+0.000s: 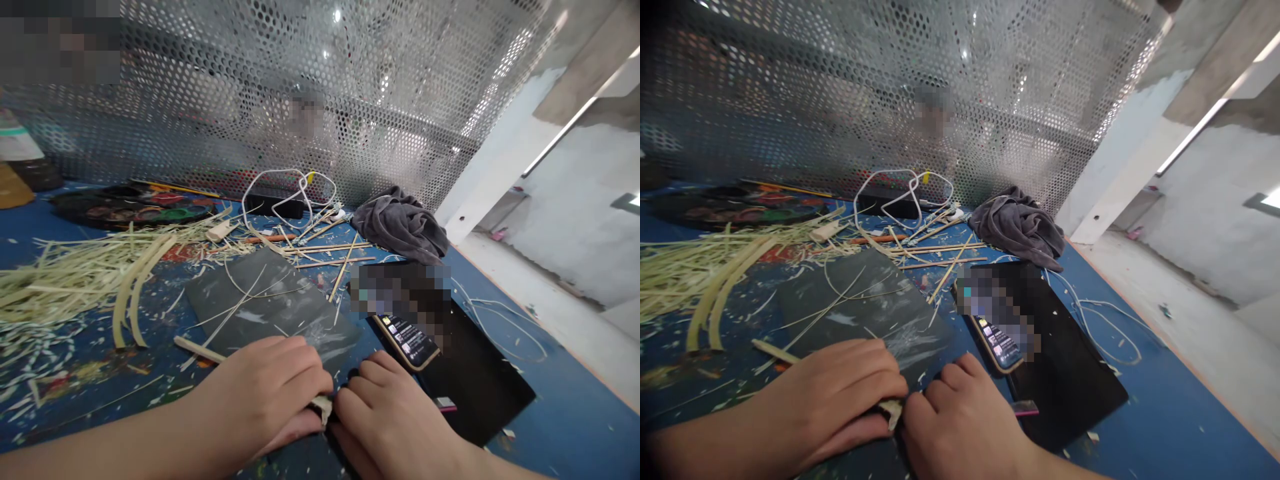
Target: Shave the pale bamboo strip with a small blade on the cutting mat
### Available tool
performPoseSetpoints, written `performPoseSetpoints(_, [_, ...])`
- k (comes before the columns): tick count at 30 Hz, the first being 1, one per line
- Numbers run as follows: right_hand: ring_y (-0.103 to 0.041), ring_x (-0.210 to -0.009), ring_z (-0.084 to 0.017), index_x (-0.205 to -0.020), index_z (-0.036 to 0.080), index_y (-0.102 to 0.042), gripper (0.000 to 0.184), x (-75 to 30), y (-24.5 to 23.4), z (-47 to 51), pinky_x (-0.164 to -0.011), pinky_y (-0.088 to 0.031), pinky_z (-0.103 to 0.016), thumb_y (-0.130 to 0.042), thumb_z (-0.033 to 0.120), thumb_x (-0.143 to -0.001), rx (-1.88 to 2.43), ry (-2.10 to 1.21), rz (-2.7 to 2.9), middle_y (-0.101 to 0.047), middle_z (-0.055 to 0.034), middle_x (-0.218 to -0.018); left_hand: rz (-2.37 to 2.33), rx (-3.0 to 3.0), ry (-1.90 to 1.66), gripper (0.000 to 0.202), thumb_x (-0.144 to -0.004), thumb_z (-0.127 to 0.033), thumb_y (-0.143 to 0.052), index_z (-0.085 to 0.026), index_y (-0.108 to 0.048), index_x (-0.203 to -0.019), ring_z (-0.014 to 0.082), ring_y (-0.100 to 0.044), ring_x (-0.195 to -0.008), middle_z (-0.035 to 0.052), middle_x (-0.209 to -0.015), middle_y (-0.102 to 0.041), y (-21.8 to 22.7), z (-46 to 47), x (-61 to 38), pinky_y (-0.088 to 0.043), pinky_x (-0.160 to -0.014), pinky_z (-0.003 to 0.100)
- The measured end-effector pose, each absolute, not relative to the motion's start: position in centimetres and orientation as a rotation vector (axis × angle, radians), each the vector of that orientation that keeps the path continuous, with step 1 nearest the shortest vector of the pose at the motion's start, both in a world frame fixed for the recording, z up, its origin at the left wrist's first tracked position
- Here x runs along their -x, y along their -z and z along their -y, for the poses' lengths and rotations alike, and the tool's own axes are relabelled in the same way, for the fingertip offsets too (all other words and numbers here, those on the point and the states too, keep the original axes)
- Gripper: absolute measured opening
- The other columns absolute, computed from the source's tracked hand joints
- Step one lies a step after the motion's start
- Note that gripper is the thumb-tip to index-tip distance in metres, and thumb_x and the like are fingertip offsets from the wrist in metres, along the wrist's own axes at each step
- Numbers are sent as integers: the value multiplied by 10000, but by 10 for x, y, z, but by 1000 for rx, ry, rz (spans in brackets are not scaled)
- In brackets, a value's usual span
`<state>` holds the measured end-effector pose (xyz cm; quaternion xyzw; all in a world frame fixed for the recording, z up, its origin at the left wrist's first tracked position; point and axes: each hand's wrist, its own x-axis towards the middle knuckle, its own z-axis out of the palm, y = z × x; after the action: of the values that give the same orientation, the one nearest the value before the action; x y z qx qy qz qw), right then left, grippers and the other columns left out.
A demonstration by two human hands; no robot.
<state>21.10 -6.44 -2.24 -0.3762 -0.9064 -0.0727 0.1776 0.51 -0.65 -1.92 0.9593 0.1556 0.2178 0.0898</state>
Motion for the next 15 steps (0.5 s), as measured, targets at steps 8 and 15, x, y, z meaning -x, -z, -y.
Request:
performPoseSetpoints(8, [-488, -593, -161, -681, 199, -535, 302, -214, 18, 66, -629, -338, -313, -453, 277, -961, 1059, 130, 2513, -594, 15, -625, -483, -2911, -690, 145, -972, -251, -459, -201, -574, -900, 207, -520, -729, 31, -833, -612, 21, 6, -7, -399, -659, 327])
performPoseSetpoints(15, [-521, -608, -157, -702, 177, -540, 334, -212, 18, 66, -600, -396, -276, -366, 154, -986, 1109, 40, 2421, -594, -20, -661, -509, -3030, -787, 237, -1026, -214, -331, -199, -552, -941, 165, -560, -651, 1, -742, -627, 15, 11, -7, -435, -600, 270])
